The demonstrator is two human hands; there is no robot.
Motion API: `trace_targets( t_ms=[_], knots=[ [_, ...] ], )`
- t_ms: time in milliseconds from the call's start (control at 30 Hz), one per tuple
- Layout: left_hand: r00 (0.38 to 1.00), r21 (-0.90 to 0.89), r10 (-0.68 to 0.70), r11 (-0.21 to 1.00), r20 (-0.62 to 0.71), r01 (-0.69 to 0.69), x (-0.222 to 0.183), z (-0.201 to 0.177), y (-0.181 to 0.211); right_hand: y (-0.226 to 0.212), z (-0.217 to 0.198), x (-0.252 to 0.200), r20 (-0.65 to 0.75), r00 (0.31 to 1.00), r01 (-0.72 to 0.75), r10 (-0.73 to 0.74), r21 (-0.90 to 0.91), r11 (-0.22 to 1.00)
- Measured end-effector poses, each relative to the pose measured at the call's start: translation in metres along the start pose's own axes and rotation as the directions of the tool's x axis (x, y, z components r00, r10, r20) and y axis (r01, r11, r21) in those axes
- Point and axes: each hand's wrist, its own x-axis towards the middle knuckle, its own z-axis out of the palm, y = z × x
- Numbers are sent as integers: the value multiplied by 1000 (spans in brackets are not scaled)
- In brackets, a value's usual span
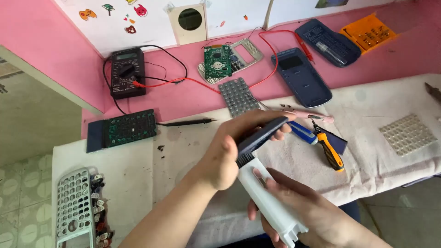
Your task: The person is cleaning the plastic casing of a calculator using a small handheld electronic cleaning tool.
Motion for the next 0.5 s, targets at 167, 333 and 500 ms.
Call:
trace_targets(
  t_ms=[167,333,500],
  knots=[
    [994,-97,-106,990,-22,103,4,-5,2,-16,24,2,-173,982,-81,78,-7,997],
    [993,-160,-120,980,-16,116,3,-7,-1,-23,25,-1,-183,979,64,-84,-112,992],
    [997,-18,-62,998,49,63,5,-4,4,-9,19,8,-254,967,-91,36,-206,974]
  ],
)
